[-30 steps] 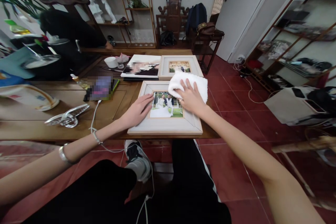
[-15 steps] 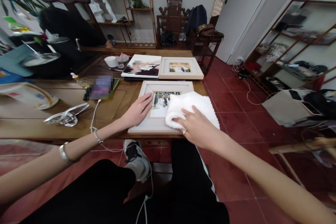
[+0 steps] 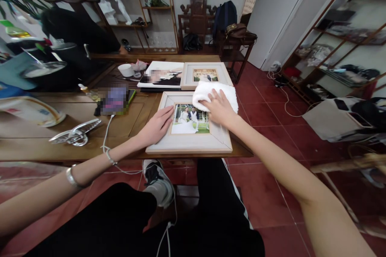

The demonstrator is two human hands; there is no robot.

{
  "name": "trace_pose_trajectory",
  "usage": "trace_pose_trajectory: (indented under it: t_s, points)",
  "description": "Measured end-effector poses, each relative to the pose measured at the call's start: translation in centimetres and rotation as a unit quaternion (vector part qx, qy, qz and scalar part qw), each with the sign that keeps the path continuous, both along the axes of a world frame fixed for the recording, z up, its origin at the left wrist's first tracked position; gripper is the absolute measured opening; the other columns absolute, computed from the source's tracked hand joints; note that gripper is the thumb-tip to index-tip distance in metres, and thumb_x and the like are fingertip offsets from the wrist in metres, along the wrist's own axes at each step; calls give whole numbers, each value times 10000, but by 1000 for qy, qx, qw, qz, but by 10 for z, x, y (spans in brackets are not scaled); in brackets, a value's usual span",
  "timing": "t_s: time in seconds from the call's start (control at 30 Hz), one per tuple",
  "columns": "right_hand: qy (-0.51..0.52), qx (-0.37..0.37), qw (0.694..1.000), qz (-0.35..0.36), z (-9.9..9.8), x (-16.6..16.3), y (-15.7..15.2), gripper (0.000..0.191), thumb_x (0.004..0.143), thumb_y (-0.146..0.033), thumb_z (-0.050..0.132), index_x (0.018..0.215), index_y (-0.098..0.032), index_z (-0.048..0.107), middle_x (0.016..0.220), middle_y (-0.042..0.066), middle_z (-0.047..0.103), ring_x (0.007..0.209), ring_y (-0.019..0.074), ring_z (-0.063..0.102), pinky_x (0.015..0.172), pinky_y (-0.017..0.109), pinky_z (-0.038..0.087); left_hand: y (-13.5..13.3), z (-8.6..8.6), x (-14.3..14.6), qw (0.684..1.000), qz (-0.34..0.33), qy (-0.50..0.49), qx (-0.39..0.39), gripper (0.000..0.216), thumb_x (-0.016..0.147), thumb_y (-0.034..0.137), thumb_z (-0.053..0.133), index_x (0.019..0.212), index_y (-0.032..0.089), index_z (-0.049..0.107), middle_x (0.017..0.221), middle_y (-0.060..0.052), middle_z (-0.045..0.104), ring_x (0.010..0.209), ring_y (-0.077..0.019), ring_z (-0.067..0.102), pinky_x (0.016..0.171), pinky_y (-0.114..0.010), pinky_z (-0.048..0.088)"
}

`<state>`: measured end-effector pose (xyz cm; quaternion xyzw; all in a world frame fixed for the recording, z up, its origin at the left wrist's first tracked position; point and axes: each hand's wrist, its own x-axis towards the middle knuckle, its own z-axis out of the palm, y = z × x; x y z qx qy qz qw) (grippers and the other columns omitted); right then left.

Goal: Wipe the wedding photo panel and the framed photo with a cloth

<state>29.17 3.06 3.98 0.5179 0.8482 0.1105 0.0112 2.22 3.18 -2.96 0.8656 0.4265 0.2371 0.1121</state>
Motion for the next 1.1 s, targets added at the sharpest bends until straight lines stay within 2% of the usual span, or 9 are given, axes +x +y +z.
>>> trace_pose_trajectory:
  t_s: [0.07,0.17,0.4,0.5,0.6,0.73,0.93,1.03,1.1]
  points:
    - [-7,-11,1000,14,-1,-2,5,599,789,-78,482,1380,-175,503,1336,157,551,1343,340,364,1107,504,220,0,-1,0,1000,4,1,-3,498,989,301,312,1416,69,421,1489,-182,411,1396,-269,354,1144,-472,339]
    - [-25,-24,999,30,2,-3,-7,586,788,-68,450,1362,-166,520,1227,160,612,1255,321,445,1062,488,275,0,-1,1,1000,7,5,-5,499,989,294,317,1416,57,419,1493,-182,404,1398,-268,351,1143,-462,340]
    - [-38,-105,992,64,24,-9,-88,554,763,-60,454,1292,-155,587,1133,159,660,1169,310,530,1002,455,376,-2,0,2,1000,8,8,-8,480,986,286,315,1419,111,423,1502,-158,400,1394,-271,360,1137,-497,338]
    - [-6,-135,988,69,29,-13,-124,555,722,-46,475,1247,-152,622,1171,177,647,1183,320,539,1015,466,396,-1,-2,2,1000,7,10,-9,483,985,261,298,1432,110,400,1513,-160,381,1406,-269,342,1141,-497,328]
    - [16,-135,989,55,27,-13,-137,591,690,-53,496,1259,-168,611,1262,182,610,1243,331,513,1014,480,423,0,-4,1,1000,6,11,-3,486,977,232,298,1441,119,386,1516,-161,376,1414,-265,330,1145,-495,321]
    - [24,-96,995,32,13,-6,-109,595,712,-72,511,1298,-157,574,1367,191,534,1344,327,424,1086,497,361,0,-4,1,1000,5,20,0,488,966,218,309,1435,109,395,1510,-163,384,1413,-271,331,1145,-496,321]
    - [45,-15,999,-1,-7,6,-20,598,776,-115,506,1372,-161,507,1511,163,391,1432,341,268,1143,523,249,-2,-4,1,1000,7,14,7,487,966,217,311,1434,115,401,1503,-171,396,1408,-274,339,1136,-514,330]
    - [30,-3,1000,-8,-8,6,8,627,772,-86,471,1393,-170,491,1479,142,443,1425,345,279,1130,529,247,-1,-5,1,1000,7,0,7,480,971,231,300,1423,122,420,1492,-165,413,1402,-267,353,1135,-503,340]
    - [14,-13,1000,4,-6,4,10,628,772,-68,441,1390,-165,497,1402,140,526,1398,340,330,1105,528,275,-1,-6,2,1000,10,-8,5,478,971,236,300,1416,121,430,1488,-164,419,1397,-269,361,1133,-501,346]
